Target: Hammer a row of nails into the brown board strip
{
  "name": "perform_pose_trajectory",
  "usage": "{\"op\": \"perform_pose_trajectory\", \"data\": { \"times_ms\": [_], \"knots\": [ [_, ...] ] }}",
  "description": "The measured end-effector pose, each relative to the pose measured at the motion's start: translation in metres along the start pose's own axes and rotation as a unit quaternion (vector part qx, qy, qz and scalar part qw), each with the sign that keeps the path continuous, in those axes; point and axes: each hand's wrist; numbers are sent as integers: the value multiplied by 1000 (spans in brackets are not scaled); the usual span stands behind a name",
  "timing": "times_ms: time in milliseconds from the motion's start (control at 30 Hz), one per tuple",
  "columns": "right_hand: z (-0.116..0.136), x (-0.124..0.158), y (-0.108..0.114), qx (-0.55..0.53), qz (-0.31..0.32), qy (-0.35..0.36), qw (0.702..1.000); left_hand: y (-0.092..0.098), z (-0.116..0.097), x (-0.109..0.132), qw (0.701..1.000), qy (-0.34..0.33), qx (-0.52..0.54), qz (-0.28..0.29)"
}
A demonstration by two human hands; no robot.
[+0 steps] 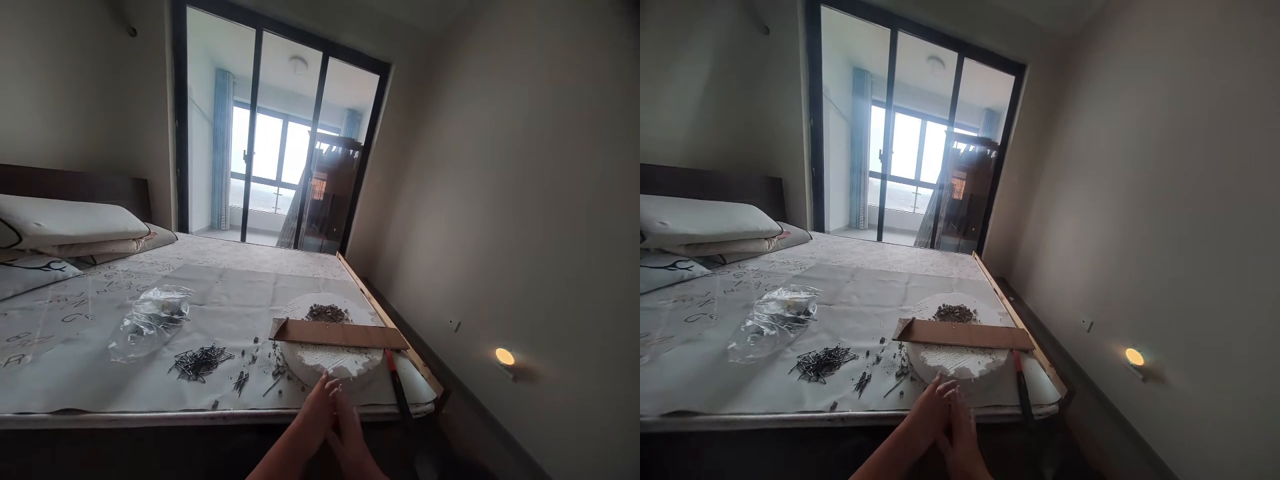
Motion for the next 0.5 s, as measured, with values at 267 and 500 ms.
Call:
{"op": "perform_pose_trajectory", "data": {
  "times_ms": [267,500],
  "knots": [
    [-33,16,4,-44,106,-20,993,66,-42,-30,838,-167,-515,-74],
    [-2,-18,44,-75,111,54,990,113,-91,-109,610,-217,-761,35]
  ]
}}
Point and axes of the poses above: each hand's wrist, its own x-axis away from the middle knuckle, its own y-axis out of the back of the hand, z = x × y, and after that the axes turned 3 degrees about -y, right-handed
